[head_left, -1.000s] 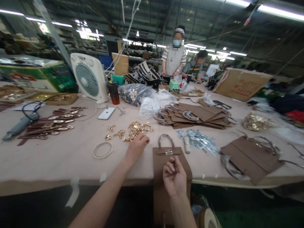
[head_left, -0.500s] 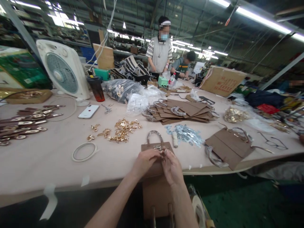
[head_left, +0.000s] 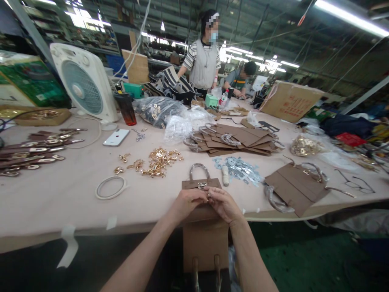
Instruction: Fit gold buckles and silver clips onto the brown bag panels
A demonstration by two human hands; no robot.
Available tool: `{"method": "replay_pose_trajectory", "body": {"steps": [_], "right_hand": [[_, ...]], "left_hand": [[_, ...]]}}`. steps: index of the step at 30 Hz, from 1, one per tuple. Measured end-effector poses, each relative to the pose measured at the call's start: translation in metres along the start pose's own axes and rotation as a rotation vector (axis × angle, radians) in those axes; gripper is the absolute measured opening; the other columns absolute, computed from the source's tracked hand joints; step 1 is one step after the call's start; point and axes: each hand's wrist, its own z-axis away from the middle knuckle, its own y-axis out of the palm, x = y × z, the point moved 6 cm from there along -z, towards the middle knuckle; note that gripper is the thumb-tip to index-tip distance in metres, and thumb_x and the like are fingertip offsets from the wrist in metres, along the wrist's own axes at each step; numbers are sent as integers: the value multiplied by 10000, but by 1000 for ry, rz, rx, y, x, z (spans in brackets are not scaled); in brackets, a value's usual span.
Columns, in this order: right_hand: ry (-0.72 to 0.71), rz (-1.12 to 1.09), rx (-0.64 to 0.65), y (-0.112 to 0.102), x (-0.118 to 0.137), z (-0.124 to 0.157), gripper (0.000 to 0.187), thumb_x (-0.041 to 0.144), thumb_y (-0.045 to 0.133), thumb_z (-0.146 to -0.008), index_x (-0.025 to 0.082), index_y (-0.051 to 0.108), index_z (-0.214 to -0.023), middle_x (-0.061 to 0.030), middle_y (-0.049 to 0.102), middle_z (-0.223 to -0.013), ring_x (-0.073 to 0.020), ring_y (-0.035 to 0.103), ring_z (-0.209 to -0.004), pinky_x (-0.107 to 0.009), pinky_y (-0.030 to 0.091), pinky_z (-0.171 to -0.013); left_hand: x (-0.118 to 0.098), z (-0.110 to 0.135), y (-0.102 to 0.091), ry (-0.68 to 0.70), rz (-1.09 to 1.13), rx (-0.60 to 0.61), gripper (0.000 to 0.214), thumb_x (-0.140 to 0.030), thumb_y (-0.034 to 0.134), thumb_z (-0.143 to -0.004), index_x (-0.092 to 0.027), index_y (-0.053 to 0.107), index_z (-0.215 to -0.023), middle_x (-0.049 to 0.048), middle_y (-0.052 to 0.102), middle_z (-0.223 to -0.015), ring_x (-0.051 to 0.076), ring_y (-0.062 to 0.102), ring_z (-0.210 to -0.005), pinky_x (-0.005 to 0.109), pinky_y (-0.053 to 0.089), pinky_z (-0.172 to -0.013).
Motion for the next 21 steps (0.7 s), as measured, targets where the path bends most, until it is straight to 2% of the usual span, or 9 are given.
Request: {"method": "replay_pose_trajectory", "body": {"steps": [11,16,19,21], "right_hand": [[-45,41,44,5,4,3,219,263,940,-685,148,764,-745,-45,757,-984,-85,596,-691,-217,505,-685],[-59,65,72,10,5,5,246,292,940,-700,149,740,-708,-60,745,-1081,-119,626,-807,-238,507,-777],[-35,89,134,14,6,6,231,295,911,-747,161,762,-863,-47,735,-1064,-119,630,-830,-229,495,-791],[-3,100,183,16,8,7,308,275,907,-754,187,756,-1007,-27,727,-1034,-123,632,-839,-228,491,-782]], "left_hand": [[6,3,2,-13,-11,-4,149,-152,669,-943,-218,802,-950,37,814,-980,172,762,-940,274,591,-905],[5,4,0,-6,-20,-22,164,-152,644,-953,-211,797,-939,40,815,-1003,166,763,-942,265,593,-892],[2,5,0,22,-37,-21,193,-134,621,-959,-209,798,-943,42,819,-1013,169,765,-964,272,594,-909],[0,5,0,42,-46,-10,203,-121,614,-962,-206,797,-956,47,820,-1029,172,764,-988,281,593,-930]]}}
